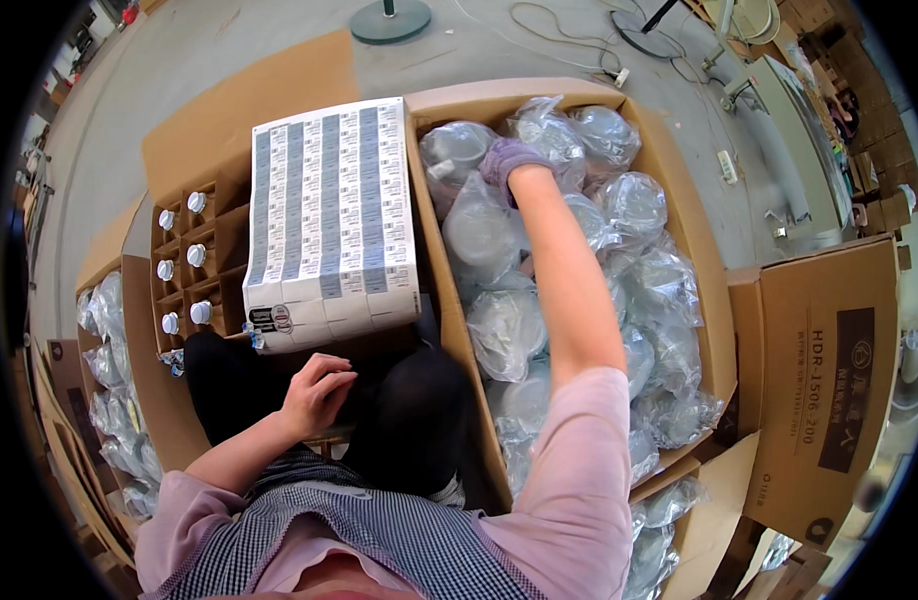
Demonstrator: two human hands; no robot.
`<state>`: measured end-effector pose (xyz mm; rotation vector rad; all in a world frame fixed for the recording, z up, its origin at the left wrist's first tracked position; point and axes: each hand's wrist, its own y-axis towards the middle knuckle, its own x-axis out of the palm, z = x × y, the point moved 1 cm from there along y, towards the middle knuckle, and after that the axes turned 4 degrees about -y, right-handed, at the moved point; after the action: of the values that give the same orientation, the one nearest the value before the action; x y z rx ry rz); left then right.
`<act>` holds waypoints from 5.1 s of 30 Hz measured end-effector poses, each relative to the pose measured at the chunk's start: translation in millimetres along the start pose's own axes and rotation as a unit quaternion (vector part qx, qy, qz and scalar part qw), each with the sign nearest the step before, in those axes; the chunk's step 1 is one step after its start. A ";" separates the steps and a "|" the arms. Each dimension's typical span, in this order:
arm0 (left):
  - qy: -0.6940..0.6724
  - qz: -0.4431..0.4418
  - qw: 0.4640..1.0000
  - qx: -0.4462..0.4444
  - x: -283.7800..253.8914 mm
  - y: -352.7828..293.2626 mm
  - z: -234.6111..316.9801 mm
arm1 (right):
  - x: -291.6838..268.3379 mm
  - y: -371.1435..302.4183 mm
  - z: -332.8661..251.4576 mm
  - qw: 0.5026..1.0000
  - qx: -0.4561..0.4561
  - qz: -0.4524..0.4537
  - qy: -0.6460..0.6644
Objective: The person assembles pink pitchers by inserting a metal filter into the lid, placing the lid on the pitcher, and attaching a label. The person repeats this process for multiple units in a warehouse setting.
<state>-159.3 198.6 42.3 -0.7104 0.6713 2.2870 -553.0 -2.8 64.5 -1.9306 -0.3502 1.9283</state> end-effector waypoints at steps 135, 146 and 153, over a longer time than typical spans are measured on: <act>0.067 -0.181 0.946 -0.260 -111.6 -347.8 37.1 | -87.7 -312.6 -411.4 0.845 -0.415 0.293 0.168; -0.229 0.413 0.866 -0.163 -199.8 -233.2 16.9 | -70.4 -300.4 -418.9 0.810 -0.316 0.320 0.377; -0.345 0.264 0.885 -0.168 -164.3 -202.5 3.3 | -60.5 -278.3 -388.0 0.725 -0.419 0.293 0.461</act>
<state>87.3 265.5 94.2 0.2213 0.1187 2.9349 -141.8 182.4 232.9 -3.6467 -0.3404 0.7274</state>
